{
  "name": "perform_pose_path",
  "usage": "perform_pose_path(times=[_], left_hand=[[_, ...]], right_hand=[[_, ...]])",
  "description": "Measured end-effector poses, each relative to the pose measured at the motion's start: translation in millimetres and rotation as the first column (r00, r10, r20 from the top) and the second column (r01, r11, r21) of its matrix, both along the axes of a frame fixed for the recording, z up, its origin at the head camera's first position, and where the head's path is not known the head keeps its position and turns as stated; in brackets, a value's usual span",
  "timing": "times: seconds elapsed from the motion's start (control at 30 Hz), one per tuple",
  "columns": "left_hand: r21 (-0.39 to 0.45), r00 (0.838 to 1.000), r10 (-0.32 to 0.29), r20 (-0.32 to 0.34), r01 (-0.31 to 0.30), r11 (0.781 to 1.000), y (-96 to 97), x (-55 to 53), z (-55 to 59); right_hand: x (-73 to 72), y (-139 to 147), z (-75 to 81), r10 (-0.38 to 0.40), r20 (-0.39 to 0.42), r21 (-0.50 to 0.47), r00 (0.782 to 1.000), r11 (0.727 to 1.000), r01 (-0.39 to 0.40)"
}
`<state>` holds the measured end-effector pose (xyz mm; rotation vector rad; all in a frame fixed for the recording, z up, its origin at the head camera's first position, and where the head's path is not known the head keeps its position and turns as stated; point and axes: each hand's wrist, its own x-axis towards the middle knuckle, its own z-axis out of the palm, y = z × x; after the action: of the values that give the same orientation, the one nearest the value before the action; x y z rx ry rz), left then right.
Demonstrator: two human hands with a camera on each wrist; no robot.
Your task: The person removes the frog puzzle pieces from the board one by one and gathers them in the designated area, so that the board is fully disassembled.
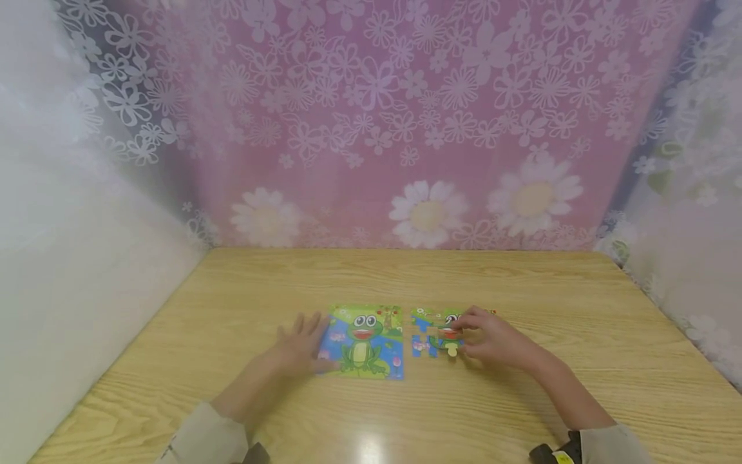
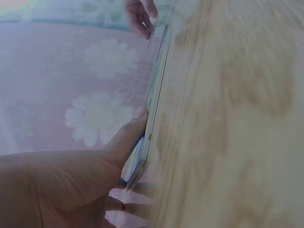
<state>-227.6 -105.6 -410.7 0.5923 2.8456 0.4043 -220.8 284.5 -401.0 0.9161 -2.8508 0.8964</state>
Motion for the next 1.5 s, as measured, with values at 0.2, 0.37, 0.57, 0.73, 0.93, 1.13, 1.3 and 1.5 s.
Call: perform_pose_path(times=[0.2,0.37,0.57,0.73,0.93,1.13,1.3,1.5], left_hand=[[0.003,1.0,-0.002,0.004,0.002,1.0,-0.1,0.5,0.9],[-0.014,1.0,0.001,0.001,-0.001,1.0,-0.6,-1.1,-1.5],[-0.015,1.0,0.002,-0.007,-0.002,1.0,-0.1,-1.5,-1.9],[-0.014,1.0,0.005,-0.007,-0.005,1.0,0.9,-0.5,-0.5],[-0.01,1.0,0.006,-0.008,-0.006,1.0,0.8,-0.2,0.4],[-0.011,1.0,0.001,-0.013,-0.001,1.0,0.4,0.1,1.5],[-0.001,1.0,-0.003,-0.012,0.003,1.0,0.7,1.4,3.7],[-0.002,1.0,-0.004,-0.012,0.004,1.0,1.0,2.4,5.0]], right_hand=[[2.0,10,-4.6,0.009,-0.027,-0.027,1.0,1.0,-0.01],[1.7,13,-5.9,0.028,-0.028,-0.027,0.999,0.999,-0.029],[-0.2,17,-7.9,0.056,-0.012,0.006,0.998,0.998,-0.056],[-1.6,19,-12.1,0.053,-0.01,0.022,0.999,0.998,-0.053],[-2.1,20,-14.3,0.043,0.017,0.026,0.999,0.999,-0.043],[-1.1,19,-13.1,0.038,0.031,0.03,0.999,0.999,-0.039],[-0.6,19,-12.7,0.041,0.046,0.025,0.998,0.999,-0.042],[-0.2,19,-11.9,0.034,0.054,0.026,0.998,0.999,-0.035]])
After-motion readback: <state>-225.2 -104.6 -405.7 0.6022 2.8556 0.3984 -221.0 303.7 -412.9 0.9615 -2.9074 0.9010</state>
